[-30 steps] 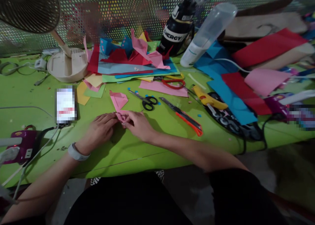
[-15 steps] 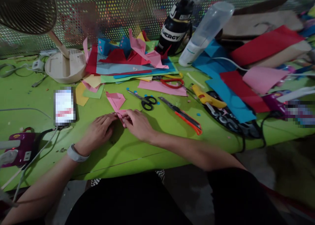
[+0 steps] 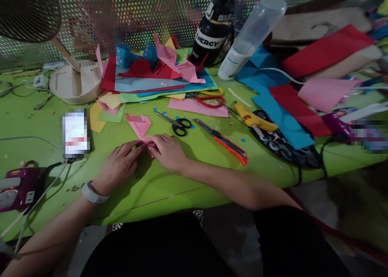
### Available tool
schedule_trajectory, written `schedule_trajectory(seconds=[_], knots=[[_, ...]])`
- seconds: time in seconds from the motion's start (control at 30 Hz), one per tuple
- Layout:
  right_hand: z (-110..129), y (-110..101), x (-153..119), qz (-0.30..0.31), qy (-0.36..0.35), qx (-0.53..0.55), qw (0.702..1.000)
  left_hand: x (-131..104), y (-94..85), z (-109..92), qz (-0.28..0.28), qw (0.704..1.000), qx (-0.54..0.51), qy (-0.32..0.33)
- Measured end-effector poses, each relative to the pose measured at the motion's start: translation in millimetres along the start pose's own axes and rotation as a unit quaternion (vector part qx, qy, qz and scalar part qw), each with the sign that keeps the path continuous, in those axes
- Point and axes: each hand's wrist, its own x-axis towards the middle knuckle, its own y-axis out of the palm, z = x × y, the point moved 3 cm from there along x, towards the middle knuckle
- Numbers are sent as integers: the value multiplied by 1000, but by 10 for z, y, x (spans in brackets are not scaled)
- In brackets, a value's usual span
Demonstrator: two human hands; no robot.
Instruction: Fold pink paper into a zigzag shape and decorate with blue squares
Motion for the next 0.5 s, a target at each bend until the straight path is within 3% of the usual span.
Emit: schedule_trajectory(seconds=[0.3,0.5], knots=[[-8,32,-9,-6,-26,-5,1000,18,69,71,8,998,-45,-46],[-8,32,13,4,-21,-4,1000,5,79,104,18,998,-42,-32]])
